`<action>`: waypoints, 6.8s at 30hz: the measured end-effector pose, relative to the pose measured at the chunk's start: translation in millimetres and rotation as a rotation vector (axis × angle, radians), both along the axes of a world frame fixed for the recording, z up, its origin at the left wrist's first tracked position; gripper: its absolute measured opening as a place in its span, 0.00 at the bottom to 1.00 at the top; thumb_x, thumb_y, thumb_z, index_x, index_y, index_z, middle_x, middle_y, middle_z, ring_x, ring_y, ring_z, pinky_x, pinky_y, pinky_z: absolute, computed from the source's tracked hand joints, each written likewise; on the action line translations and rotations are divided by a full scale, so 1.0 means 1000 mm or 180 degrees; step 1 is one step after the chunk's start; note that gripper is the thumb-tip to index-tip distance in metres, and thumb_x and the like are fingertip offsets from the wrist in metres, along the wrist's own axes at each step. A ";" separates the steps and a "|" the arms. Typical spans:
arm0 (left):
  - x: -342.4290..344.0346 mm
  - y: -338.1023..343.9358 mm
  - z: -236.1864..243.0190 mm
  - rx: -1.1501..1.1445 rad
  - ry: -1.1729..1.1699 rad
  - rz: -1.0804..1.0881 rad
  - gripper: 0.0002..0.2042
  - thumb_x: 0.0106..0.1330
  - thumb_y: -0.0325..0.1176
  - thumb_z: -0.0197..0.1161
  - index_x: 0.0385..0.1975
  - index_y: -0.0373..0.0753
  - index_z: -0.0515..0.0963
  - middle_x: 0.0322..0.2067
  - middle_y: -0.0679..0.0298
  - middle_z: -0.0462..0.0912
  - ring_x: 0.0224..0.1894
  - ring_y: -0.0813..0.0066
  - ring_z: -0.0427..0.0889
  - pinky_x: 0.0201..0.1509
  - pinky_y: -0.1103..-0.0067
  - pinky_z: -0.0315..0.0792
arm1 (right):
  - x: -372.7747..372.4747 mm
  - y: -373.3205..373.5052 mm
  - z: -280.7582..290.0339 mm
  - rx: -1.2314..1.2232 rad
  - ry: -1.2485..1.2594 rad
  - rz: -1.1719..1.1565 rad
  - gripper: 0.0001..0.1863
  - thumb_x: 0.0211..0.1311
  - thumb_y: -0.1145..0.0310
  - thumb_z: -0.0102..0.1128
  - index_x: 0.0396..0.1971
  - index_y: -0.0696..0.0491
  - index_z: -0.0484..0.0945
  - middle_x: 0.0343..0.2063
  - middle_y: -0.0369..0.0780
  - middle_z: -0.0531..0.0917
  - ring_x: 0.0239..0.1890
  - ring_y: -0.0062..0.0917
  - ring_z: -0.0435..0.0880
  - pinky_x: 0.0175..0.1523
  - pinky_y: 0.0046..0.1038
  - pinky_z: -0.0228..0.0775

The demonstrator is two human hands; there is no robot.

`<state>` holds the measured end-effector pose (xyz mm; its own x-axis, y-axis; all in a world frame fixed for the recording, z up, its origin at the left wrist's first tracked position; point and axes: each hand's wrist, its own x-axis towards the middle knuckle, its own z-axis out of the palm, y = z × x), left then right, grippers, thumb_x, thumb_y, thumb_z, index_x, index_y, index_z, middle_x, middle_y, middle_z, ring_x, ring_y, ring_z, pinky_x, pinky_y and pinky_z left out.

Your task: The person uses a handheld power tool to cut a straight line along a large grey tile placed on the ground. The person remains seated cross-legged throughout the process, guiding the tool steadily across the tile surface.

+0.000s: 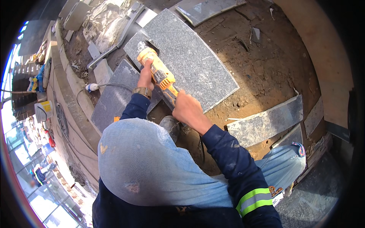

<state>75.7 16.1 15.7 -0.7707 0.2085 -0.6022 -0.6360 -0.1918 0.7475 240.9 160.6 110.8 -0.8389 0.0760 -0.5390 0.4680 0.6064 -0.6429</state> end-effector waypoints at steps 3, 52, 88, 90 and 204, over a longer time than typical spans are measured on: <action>-0.003 -0.001 -0.005 0.0021 -0.0018 -0.0013 0.22 0.66 0.50 0.58 0.48 0.37 0.74 0.35 0.62 0.83 0.36 0.69 0.85 0.42 0.71 0.81 | 0.000 -0.001 -0.005 -0.0014 0.0056 -0.0008 0.14 0.51 0.75 0.55 0.38 0.65 0.72 0.33 0.59 0.82 0.39 0.53 0.83 0.46 0.47 0.74; -0.003 -0.001 -0.004 0.0032 -0.0045 -0.0019 0.21 0.67 0.50 0.57 0.48 0.37 0.74 0.36 0.62 0.83 0.37 0.69 0.85 0.43 0.71 0.81 | -0.002 0.000 -0.002 -0.0025 -0.0055 -0.0013 0.15 0.51 0.75 0.57 0.39 0.65 0.72 0.35 0.58 0.82 0.41 0.52 0.83 0.47 0.46 0.74; -0.007 0.002 -0.001 -0.0039 0.0030 -0.0055 0.21 0.67 0.50 0.57 0.49 0.39 0.74 0.37 0.63 0.83 0.38 0.70 0.85 0.44 0.71 0.80 | -0.005 0.000 -0.003 -0.0021 0.0096 -0.0047 0.15 0.50 0.75 0.57 0.38 0.65 0.73 0.34 0.58 0.82 0.39 0.53 0.84 0.45 0.46 0.75; -0.009 0.000 -0.001 0.0002 0.0013 -0.0037 0.21 0.67 0.49 0.58 0.48 0.37 0.75 0.38 0.63 0.83 0.39 0.70 0.84 0.46 0.71 0.79 | -0.008 0.000 -0.002 -0.0030 0.0048 -0.0036 0.15 0.50 0.75 0.57 0.39 0.65 0.73 0.35 0.59 0.82 0.40 0.52 0.84 0.46 0.46 0.75; 0.005 0.002 -0.006 0.0043 -0.0091 0.0021 0.22 0.67 0.49 0.58 0.49 0.35 0.75 0.39 0.62 0.83 0.39 0.69 0.84 0.47 0.71 0.78 | 0.006 0.003 -0.002 -0.0036 0.0023 -0.0028 0.16 0.50 0.76 0.57 0.40 0.66 0.72 0.34 0.59 0.81 0.40 0.53 0.83 0.46 0.46 0.74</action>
